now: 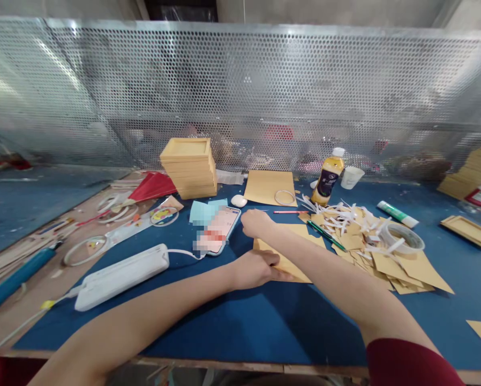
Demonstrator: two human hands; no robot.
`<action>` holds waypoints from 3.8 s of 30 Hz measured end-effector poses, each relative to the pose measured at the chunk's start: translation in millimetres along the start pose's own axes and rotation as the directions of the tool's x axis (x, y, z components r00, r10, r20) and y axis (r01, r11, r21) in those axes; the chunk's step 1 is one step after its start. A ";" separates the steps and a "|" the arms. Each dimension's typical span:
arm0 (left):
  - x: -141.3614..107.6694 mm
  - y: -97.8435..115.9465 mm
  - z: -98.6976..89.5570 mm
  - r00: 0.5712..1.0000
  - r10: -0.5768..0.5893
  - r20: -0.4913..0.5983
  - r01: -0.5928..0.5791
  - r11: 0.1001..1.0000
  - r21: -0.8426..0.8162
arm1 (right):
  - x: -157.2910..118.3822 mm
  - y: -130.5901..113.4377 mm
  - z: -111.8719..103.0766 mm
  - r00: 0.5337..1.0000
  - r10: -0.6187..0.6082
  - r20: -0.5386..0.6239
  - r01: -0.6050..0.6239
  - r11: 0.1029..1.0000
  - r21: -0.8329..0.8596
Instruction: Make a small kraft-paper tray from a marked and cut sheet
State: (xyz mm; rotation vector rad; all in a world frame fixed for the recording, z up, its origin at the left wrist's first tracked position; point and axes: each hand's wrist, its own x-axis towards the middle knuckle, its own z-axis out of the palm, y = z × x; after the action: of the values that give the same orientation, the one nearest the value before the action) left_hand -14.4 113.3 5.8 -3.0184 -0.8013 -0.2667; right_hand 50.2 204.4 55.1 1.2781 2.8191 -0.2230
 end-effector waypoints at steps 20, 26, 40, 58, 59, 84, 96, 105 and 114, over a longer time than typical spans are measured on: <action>5.3 -7.7 -2.8 0.991 -0.133 -0.005 0.123 0.930 -0.346 | -167.8 62.1 -27.8 0.910 -0.382 -0.163 0.414 0.810 0.415; 5.5 -8.1 -4.8 0.987 -0.161 0.009 0.149 0.890 -0.430 | -171.5 60.3 16.6 0.742 -0.603 -0.291 0.644 0.762 0.063; 5.7 -9.3 -4.9 0.987 -0.159 0.033 0.157 0.887 -0.433 | -165.6 66.9 41.2 0.671 -0.615 -0.414 0.672 0.741 -0.011; 4.4 -9.1 -4.8 0.992 -0.128 0.020 0.125 0.898 -0.422 | -162.5 66.6 45.7 0.753 -0.605 -0.260 0.638 0.768 0.061; 4.4 -9.3 -4.4 0.992 -0.126 0.019 0.122 0.898 -0.422 | -162.7 67.3 46.0 0.752 -0.606 -0.259 0.639 0.767 0.061; 4.3 -7.7 -4.9 0.993 -0.117 0.009 0.110 0.899 -0.424 | -188.0 101.1 33.6 0.772 -0.619 -0.144 0.632 0.771 0.075; 3.8 -7.1 -4.1 0.993 -0.118 -0.012 0.101 0.891 -0.443 | -207.6 118.7 25.2 0.813 -0.574 -0.095 0.581 0.807 0.101; 3.4 -6.5 -3.1 0.992 -0.126 -0.028 0.101 0.891 -0.442 | -219.1 133.0 22.3 0.810 -0.581 -0.075 0.586 0.807 0.074; 2.0 -5.5 -3.8 0.990 -0.134 -0.045 0.101 0.896 -0.433 | -236.7 151.2 17.8 0.835 -0.548 -0.049 0.550 0.833 0.063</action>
State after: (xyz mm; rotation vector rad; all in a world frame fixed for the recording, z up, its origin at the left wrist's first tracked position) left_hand -16.1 118.8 9.7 -3.3359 -1.0451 -0.6336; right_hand 319.5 123.8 42.4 0.4343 3.1569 -0.3270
